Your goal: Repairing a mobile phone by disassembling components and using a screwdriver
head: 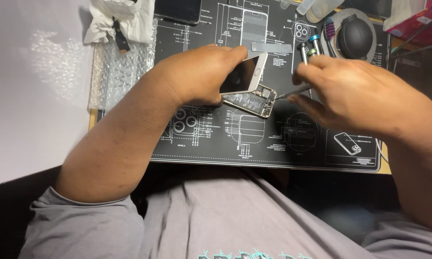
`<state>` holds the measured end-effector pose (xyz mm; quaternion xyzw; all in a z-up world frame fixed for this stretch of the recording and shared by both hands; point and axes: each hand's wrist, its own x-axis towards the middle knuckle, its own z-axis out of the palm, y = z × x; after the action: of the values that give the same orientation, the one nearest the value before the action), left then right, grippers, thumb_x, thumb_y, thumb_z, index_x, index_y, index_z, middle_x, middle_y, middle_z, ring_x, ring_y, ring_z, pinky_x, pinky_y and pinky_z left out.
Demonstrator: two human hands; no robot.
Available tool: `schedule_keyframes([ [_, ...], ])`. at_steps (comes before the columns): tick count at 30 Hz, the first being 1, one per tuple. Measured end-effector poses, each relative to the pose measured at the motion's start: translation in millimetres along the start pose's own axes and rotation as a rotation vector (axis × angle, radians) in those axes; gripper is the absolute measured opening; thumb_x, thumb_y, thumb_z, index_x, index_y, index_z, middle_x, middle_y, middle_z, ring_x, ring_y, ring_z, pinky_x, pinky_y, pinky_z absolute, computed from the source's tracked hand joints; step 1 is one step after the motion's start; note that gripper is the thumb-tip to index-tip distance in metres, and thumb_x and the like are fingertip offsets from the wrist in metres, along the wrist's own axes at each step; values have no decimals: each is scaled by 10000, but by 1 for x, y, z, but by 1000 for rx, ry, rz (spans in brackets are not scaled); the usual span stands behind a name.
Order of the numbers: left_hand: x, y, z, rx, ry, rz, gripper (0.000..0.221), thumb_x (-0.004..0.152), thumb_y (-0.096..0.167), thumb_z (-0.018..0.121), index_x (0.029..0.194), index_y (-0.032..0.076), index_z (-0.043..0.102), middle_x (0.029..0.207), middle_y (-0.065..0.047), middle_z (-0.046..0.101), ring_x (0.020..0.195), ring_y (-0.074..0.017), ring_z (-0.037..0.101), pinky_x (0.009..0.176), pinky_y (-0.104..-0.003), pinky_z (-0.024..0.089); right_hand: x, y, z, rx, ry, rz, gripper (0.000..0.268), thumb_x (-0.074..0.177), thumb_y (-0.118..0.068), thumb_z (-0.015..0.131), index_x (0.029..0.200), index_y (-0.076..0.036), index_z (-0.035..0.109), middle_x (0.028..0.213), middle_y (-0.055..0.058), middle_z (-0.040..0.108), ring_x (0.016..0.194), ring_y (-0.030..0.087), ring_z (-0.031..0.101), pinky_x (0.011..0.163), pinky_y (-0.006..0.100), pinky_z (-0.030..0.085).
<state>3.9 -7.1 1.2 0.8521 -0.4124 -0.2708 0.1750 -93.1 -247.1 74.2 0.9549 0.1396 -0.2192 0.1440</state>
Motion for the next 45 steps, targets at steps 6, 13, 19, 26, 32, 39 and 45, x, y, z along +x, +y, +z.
schedule_keyframes([
  [6,-2,3,0,15,-18,-14,489,764,78,736,1161,119,455,1118,-70,611,1064,-295,565,725,-481,497,0,1,18,59,108,-55,413,1060,-450,540,824,-111,560,782,42,594,611,357,616,564,502,511],
  [13,-1,1,2,19,4,-7,505,756,98,755,1171,120,469,1152,-69,623,1093,-309,573,747,-490,503,0,-1,10,201,127,-160,183,1012,-256,585,895,-115,565,867,38,580,602,318,616,537,484,507],
  [19,2,-3,6,25,27,41,478,758,108,751,1135,110,458,1144,-66,626,1115,-311,555,735,-494,499,0,-12,-4,62,21,-2,408,1036,-522,487,960,-145,622,900,61,625,718,398,682,583,545,556],
  [26,-1,1,0,19,-3,18,511,763,103,753,1184,112,463,1142,-79,625,1110,-307,557,765,-485,500,16,-5,10,57,130,-86,396,1025,-439,572,817,-111,652,789,66,679,694,339,678,682,468,541],
  [32,2,-2,3,14,30,49,499,747,86,750,1161,105,471,1138,-100,637,1059,-338,601,751,-490,506,5,-23,-8,119,2,90,246,953,-363,596,1036,-132,593,1020,65,626,760,444,701,636,582,560],
  [39,-3,2,-3,3,-18,-18,497,761,84,741,1163,136,453,1162,-68,619,1090,-285,570,723,-489,502,-22,8,11,190,310,-106,164,981,-283,698,956,-131,643,919,28,653,789,260,664,659,418,521],
  [45,-4,3,-2,14,-15,-17,497,761,83,730,1159,135,437,1171,-48,616,1128,-272,554,717,-500,506,-49,20,-2,464,585,-169,119,1066,-35,785,1084,66,726,834,139,607,688,242,506,663,359,392],
])
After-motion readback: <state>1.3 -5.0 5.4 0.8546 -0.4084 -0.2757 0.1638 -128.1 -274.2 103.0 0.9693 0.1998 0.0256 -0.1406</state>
